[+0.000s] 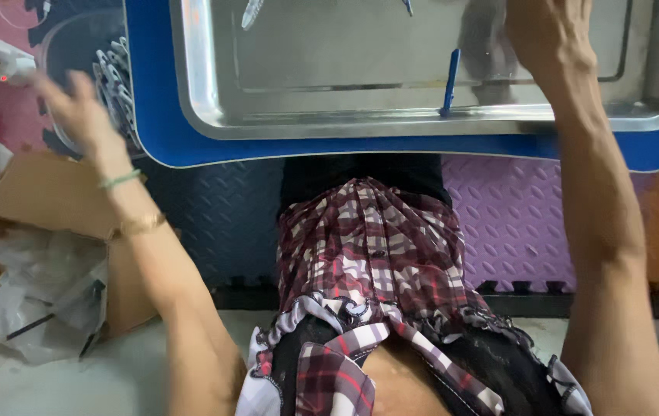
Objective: The person assembles pens by inserting blue barrels into white casings. They repeatedly pick up the components from a metal tray, fit them together, and place the assembled pens back on the tray.
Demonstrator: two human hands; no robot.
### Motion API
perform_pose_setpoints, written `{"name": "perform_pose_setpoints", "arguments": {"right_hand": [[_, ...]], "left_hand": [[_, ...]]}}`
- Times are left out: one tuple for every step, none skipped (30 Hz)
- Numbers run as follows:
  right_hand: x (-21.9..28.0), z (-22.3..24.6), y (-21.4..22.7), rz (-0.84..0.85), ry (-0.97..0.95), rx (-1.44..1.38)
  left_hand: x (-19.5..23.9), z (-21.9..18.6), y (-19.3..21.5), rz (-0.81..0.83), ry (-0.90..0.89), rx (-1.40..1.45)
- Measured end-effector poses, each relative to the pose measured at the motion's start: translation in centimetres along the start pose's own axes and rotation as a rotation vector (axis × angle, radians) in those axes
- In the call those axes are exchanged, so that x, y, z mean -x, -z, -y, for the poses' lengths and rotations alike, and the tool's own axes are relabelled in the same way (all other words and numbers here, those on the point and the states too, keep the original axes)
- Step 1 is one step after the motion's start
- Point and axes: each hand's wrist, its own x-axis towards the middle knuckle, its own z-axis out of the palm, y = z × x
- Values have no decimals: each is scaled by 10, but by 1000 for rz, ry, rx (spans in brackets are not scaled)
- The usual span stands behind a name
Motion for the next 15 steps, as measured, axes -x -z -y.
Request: {"name": "perform_pose_setpoints", "arguments": {"right_hand": [[4,4,3,-8,-5,-37],[6,11,5,-14,-10,-79],[4,19,6,-20,-14,-121],[18,22,5,-31,-15,-160],[19,32,10,-42,-16,-199],[0,39,15,-53,-17,-238],[-3,62,16,-53,-16,-239],[-7,83,18,-36,-7,-305],[-12,105,20,-19,2,-371],[-12,115,15,-21,2,-367],[-12,125,10,7,-7,-455],[-11,134,5,37,-19,-543],[-12,133,6,35,-22,-540],[-12,133,6,47,-15,-552],[-13,133,7,59,-7,-563]], "left_hand": [[28,-45,0,4,1,0],[46,-91,10,20,-266,276],[61,-138,25,28,-533,553],[72,-185,17,27,-533,552],[100,-229,8,137,-487,636],[135,-274,0,253,-444,726],[158,-293,-16,251,-445,725],[179,-313,-34,518,-395,845],[201,-333,-52,787,-335,954],[215,-348,-66,789,-339,956],[230,-363,-80,811,-330,1000],[244,-377,-95,836,-318,1044],[249,-375,-102,839,-319,1046],[254,-372,-108,791,-279,991],[258,-370,-113,743,-241,937]]}}
